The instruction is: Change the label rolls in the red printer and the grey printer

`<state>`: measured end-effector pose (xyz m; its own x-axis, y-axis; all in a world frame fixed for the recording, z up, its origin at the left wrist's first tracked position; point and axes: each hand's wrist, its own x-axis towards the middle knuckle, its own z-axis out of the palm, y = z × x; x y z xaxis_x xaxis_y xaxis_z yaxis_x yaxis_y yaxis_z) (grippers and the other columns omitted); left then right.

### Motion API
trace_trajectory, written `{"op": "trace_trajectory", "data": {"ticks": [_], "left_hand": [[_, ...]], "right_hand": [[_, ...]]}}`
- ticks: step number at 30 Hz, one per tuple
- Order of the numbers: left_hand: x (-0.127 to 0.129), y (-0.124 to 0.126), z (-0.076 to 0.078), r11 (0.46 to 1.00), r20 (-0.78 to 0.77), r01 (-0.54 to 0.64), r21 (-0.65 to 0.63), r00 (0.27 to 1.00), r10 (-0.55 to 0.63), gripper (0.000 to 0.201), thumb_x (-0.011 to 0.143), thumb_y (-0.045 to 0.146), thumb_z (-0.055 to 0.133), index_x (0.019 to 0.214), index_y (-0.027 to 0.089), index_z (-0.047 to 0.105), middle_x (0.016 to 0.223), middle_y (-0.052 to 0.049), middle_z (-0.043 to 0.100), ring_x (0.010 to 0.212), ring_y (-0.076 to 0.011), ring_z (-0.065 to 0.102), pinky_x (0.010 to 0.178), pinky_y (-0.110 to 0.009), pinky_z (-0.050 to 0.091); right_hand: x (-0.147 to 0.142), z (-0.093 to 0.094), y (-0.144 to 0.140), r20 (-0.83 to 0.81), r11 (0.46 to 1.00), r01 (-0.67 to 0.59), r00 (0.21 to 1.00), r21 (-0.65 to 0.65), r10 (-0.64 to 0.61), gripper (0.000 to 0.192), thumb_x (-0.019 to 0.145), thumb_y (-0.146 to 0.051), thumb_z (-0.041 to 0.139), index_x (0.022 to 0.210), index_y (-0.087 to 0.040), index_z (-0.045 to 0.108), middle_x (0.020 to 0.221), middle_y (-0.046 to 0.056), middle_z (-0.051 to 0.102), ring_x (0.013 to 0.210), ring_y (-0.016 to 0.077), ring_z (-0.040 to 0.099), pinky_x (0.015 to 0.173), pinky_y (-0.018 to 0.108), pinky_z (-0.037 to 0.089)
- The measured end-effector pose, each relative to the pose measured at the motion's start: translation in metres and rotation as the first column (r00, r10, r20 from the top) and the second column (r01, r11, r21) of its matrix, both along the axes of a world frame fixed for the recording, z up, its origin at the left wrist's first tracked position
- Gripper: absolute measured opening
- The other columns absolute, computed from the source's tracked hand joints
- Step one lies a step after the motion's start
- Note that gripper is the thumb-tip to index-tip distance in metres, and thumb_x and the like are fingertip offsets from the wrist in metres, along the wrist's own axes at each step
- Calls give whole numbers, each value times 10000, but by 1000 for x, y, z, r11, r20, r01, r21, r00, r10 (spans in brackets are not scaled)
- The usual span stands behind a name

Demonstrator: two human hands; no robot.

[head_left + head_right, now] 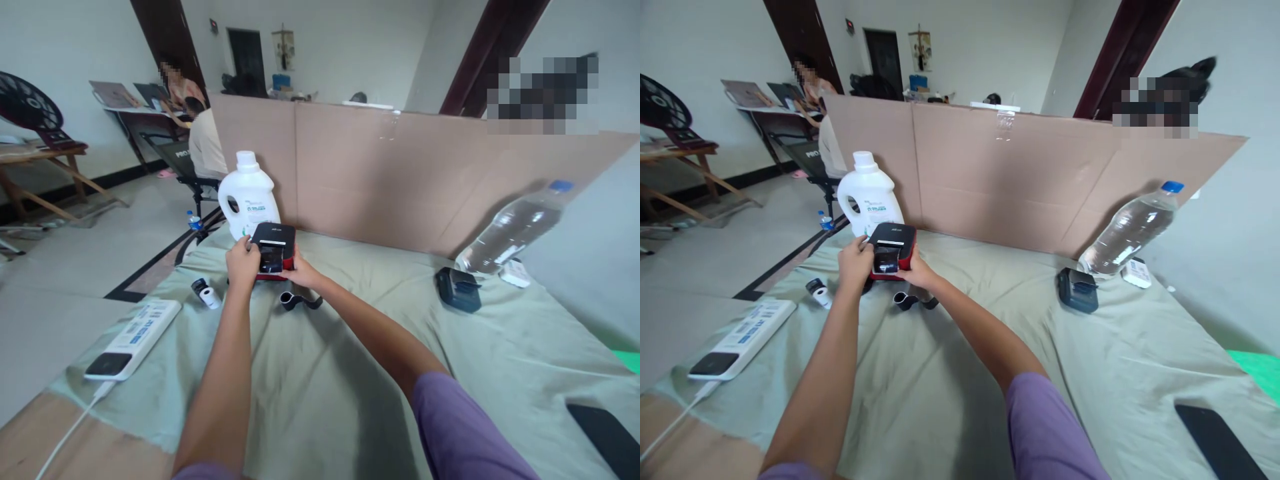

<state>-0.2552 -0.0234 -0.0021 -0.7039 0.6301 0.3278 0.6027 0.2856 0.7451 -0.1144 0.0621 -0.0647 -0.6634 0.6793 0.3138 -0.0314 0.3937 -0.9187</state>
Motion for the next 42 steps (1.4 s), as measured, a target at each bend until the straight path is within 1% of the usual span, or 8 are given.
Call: {"op": "trace_trajectory", "data": {"ticks": [5,9,13,17,23,29,37,42], "left_hand": [[48,9,14,969,50,149,198,985,-162,396,887,265,530,1228,177,713,1202,-95,752,1167,-267,681,1075,-390,483],[116,13,8,862,107,330,385,911,-397,380,931,314,519,1224,170,713,1226,-102,742,1144,-252,695,1055,-399,516],[188,-2,-13,744,81,489,456,809,-582,307,904,204,509,1079,197,761,1230,-75,742,1226,-232,658,1122,-400,483],[231,-26,-31,709,61,554,436,768,-638,316,914,179,496,1088,218,757,1298,-75,708,1260,-223,639,1128,-405,489],[240,-41,-53,738,40,538,408,797,-603,321,951,211,452,1092,221,740,1270,-92,714,1253,-225,643,1088,-408,522],[240,-43,-65,730,36,537,423,795,-606,314,989,288,450,1107,224,733,1274,-101,708,1257,-238,638,1082,-417,517],[240,-42,-65,732,-5,551,402,800,-600,316,999,324,443,1087,212,725,1338,-112,676,1265,-244,631,1095,-438,505],[238,-47,-39,720,-143,558,411,820,-554,301,980,348,434,1012,219,704,1224,-109,715,1174,-241,660,1044,-443,533]], "right_hand": [[51,24,3,-193,998,63,979,1,-61,1151,640,-446,878,1555,-209,221,1415,128,578,1289,307,577,1141,504,429],[135,42,-3,-162,951,260,959,170,-233,1054,686,-479,829,1537,-184,281,1437,159,560,1301,333,564,1147,502,407],[224,31,-35,-96,827,450,890,339,-445,920,761,-490,737,1525,-169,337,1448,186,538,1361,363,501,1153,517,389],[272,7,-74,1,760,544,813,355,-582,895,808,-516,670,1557,-201,296,1421,179,548,1330,379,522,1117,551,425],[276,-18,-96,35,720,587,766,371,-642,946,826,-529,636,1599,-243,173,1464,189,487,1305,415,510,1091,638,405],[278,-25,-96,49,708,593,752,384,-657,1049,782,-533,677,1616,-235,115,1423,184,516,1290,422,521,1094,621,414],[279,-20,-97,37,713,580,765,393,-643,1050,775,-513,714,1610,-209,154,1458,195,484,1337,410,481,1124,611,387],[287,-11,-94,15,746,576,788,334,-615,820,811,-342,612,1567,-245,307,1484,150,478,1311,333,523,1063,532,474]]}}
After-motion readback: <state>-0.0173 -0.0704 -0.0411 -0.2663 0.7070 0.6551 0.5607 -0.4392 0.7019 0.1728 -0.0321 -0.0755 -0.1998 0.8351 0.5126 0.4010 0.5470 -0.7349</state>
